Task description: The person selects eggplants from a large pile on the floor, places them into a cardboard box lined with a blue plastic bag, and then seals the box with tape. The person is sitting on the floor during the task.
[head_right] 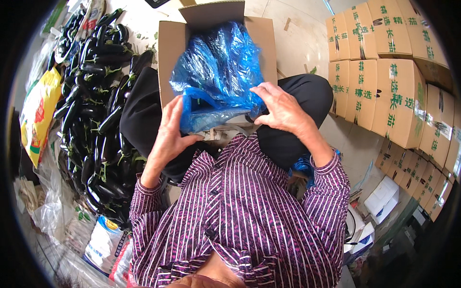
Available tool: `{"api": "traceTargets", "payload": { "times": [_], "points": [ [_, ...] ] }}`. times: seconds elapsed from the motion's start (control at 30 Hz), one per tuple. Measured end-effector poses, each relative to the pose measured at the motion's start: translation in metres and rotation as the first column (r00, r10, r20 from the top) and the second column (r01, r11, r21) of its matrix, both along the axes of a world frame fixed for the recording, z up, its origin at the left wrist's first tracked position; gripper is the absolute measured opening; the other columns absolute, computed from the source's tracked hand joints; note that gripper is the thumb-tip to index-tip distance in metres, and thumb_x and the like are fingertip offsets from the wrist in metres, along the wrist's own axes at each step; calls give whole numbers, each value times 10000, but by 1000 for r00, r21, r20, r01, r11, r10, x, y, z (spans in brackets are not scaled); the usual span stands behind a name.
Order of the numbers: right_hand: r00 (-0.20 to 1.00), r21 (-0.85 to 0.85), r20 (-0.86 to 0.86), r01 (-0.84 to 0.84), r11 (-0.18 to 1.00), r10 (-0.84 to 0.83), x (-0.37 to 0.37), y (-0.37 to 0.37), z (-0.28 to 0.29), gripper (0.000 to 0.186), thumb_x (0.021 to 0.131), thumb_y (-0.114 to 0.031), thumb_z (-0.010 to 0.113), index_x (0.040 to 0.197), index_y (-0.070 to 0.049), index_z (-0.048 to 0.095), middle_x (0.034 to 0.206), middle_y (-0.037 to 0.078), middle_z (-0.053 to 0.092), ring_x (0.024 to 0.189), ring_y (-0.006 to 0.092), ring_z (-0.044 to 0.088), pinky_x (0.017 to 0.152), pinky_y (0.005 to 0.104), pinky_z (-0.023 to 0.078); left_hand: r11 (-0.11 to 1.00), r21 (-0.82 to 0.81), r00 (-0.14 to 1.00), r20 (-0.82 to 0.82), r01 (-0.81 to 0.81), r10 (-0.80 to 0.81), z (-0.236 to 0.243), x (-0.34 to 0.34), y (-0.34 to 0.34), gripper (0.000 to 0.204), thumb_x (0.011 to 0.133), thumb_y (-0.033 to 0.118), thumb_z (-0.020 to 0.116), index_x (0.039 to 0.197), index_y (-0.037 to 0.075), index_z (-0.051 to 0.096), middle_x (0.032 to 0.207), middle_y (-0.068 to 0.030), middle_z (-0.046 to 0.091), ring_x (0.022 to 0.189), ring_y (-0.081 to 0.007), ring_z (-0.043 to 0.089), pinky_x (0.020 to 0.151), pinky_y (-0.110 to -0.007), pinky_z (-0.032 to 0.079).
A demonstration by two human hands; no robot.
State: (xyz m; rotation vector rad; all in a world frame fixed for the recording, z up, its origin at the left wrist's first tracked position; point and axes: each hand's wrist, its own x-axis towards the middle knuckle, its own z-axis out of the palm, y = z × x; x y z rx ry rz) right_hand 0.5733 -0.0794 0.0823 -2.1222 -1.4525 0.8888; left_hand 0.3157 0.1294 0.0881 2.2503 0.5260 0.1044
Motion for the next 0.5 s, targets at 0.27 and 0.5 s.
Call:
{"api": "traceTargets", "payload": {
  "times": [0.27,0.5],
  "points": [
    [990,113,116,63,992,-77,-34,-12,-39,102,809,4,612,906,-30,611,797,193,639,768,424,660,672,507,526,985,155,994,93,-74,59,-5,-12,11,339,730,-87,651,1033,59,682,877,-137,606,784,-367,642,695,-432,529],
    [880,12,-403,281,960,-252,20,27,11,139,917,-110,653,866,15,621,795,50,592,756,127,544,691,310,456,987,-59,970,204,147,-133,16,41,64,222,794,10,644,1012,-29,655,909,-184,641,834,-374,648,753,-402,506]
  ]
}}
